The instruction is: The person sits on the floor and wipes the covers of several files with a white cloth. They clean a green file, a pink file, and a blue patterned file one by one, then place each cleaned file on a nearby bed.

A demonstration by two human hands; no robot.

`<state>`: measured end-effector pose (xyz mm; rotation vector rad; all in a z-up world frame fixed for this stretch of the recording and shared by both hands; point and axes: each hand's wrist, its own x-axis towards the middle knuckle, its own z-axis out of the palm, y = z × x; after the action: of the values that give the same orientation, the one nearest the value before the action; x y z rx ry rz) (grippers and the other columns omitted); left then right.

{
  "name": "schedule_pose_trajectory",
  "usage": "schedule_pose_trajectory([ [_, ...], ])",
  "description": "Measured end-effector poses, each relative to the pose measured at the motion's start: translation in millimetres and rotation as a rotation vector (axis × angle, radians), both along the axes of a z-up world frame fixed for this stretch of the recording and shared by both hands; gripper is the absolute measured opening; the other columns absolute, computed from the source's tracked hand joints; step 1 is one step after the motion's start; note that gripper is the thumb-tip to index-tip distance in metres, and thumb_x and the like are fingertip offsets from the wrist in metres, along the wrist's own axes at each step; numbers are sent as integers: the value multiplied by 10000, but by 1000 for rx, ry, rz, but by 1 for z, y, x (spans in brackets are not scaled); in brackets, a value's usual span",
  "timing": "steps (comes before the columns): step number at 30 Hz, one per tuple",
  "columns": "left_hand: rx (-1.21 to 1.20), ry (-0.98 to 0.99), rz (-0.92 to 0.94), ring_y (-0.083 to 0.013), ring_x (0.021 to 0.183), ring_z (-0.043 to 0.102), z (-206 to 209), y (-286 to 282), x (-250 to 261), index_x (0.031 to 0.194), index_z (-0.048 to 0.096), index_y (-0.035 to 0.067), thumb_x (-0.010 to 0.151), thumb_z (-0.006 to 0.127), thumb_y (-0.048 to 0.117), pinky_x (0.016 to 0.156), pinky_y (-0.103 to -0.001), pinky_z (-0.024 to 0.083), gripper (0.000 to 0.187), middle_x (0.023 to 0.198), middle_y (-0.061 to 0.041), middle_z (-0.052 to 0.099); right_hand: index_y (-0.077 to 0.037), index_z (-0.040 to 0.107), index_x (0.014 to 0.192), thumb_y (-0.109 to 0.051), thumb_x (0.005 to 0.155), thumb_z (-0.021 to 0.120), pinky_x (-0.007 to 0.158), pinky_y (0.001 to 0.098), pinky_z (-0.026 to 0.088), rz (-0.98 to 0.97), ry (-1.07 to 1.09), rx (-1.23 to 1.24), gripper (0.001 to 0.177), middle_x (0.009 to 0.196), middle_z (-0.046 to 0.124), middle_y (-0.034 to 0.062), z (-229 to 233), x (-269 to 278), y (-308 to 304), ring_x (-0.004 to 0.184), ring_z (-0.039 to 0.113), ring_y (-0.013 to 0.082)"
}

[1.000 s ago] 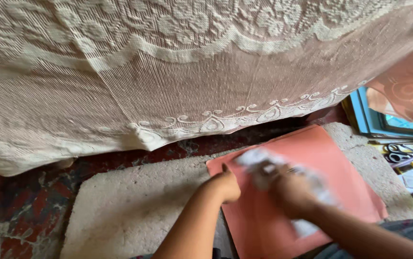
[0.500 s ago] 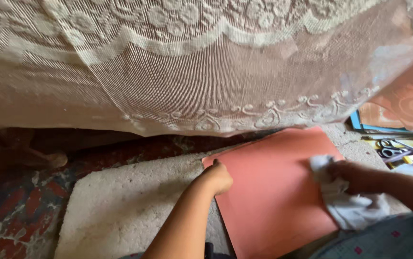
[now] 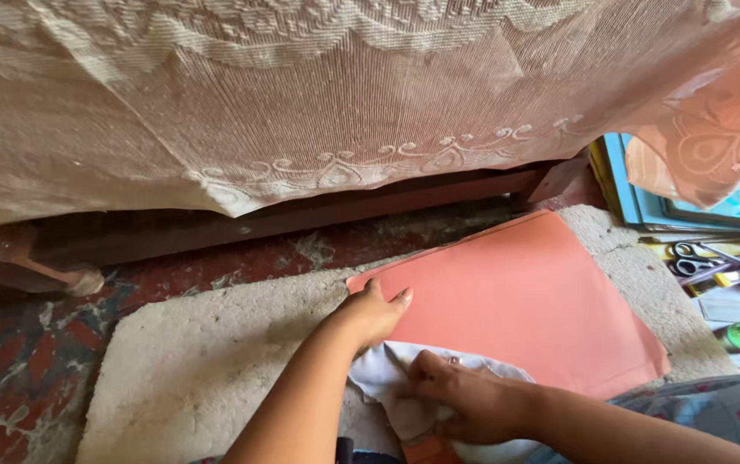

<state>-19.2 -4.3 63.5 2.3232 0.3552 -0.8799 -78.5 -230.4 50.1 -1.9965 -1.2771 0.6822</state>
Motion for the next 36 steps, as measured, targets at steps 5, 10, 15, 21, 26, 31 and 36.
schedule_pose_trajectory([
  [5, 48, 15, 50, -361, 1379, 533, 20, -3, 4, 1612, 208, 69, 944, 429, 709, 1142, -444, 432, 952, 1513, -230, 507, -235, 657, 1250, -209, 898, 609, 1103, 483, 383, -436, -357, -349, 356, 1349, 551, 39, -30, 64, -30, 1278, 487, 313],
  [10, 32, 12, 87, -362, 1405, 504, 15, -3, 1, 1604, 236, 69, 959, 376, 713, 1152, -452, 424, 923, 1535, -225, 478, -259, 303, 1593, -287, 894, 480, 1182, 606, 131, -925, -580, -430, 722, 1708, 137, 91, -37, 112, -98, 1562, 129, 351],
  [15, 22, 36, 118, -384, 1407, 503, 14, -4, 12, 1605, 228, 48, 970, 339, 722, 1155, -470, 419, 932, 1538, -247, 468, -163, 157, 1616, -443, 983, 475, 1146, 658, 140, -1092, -630, -452, 762, 1692, 106, 154, -28, 106, -66, 1495, 178, 421],
  [21, -60, -69, 264, -418, 1417, 464, 9, -12, 13, 1622, -37, 34, 926, 404, 761, 1166, -445, 401, 1099, 1583, -288, 353, -115, 353, 1543, -529, 893, 573, 1113, 649, 176, -385, -605, -422, 801, 1658, 215, 186, -18, 16, 58, 1536, 188, 435],
  [26, -86, -109, 284, -418, 1430, 441, 13, -9, 4, 1603, -170, 44, 893, 524, 738, 1158, -416, 410, 1211, 1633, -311, 207, -43, 381, 1482, -504, 939, 556, 1138, 651, 163, -228, -649, -310, 734, 1624, 293, 211, -21, 4, 54, 1531, 202, 416],
  [31, -64, -75, 297, -407, 1491, 345, 15, -11, 7, 1613, -175, 108, 899, 567, 709, 1193, -431, 370, 1192, 1690, -248, 65, -108, 417, 1517, -446, 916, 552, 1173, 552, 196, -414, -617, -303, 702, 1609, 308, 173, -35, 77, -34, 1482, 265, 369],
  [36, -70, -60, 342, -390, 1497, 354, 16, -10, 5, 1631, -139, 107, 899, 588, 667, 1177, -462, 407, 1173, 1681, -252, 111, -128, 328, 1586, -416, 953, 485, 1141, 564, 306, -1042, -555, -520, 713, 1666, 254, 136, -28, 95, -108, 1422, 395, 394],
])
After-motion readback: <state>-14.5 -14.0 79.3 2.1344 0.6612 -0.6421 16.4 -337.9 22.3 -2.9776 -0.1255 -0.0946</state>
